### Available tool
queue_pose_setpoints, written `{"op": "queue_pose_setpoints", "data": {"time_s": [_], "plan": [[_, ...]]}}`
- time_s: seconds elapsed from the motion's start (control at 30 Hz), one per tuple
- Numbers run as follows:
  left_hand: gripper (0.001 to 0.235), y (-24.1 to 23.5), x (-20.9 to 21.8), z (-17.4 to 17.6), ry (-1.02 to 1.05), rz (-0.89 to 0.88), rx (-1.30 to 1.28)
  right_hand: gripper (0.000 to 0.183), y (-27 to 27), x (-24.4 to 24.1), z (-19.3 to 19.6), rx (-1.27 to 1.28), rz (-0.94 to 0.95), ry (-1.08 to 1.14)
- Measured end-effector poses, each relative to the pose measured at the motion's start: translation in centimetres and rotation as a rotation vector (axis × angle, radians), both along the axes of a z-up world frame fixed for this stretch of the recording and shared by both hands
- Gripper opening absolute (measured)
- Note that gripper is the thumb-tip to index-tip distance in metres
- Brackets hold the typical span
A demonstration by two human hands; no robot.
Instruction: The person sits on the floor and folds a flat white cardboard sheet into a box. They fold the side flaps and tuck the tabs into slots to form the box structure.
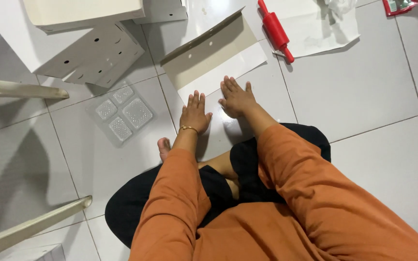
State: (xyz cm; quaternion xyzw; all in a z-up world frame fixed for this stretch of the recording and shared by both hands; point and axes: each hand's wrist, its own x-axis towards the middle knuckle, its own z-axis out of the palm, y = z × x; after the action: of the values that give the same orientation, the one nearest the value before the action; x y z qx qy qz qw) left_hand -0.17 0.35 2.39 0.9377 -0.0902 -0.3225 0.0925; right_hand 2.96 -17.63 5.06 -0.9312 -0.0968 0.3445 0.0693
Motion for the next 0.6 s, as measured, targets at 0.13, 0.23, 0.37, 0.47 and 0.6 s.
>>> {"op": "queue_pose_setpoints", "data": {"time_s": [0.13, 0.23, 0.37, 0.47, 0.6], "plan": [[0.077, 0.0, -0.2, 0.3, 0.003, -0.015, 0.014, 0.069, -1.7, 0.2, -0.1, -0.005, -0.088, -0.026], [0.078, 0.3, -0.1, 0.9, 0.0, -0.013, 0.046, 0.071, -2.9, 1.0, -1.3, -0.01, -0.148, -0.069], [0.076, 0.7, -0.8, 0.7, -0.033, -0.01, 0.081, 0.073, -0.4, -0.9, 0.8, -0.076, -0.064, -0.073], [0.072, -1.2, -1.7, 0.9, -0.062, -0.077, 0.055, 0.069, 1.5, -2.8, 1.6, -0.135, 0.019, -0.1], [0.071, -3.1, -2.4, -1.0, -0.052, -0.113, 0.033, 0.06, 3.7, -4.3, 0.7, -0.043, 0.211, -0.197]]}}
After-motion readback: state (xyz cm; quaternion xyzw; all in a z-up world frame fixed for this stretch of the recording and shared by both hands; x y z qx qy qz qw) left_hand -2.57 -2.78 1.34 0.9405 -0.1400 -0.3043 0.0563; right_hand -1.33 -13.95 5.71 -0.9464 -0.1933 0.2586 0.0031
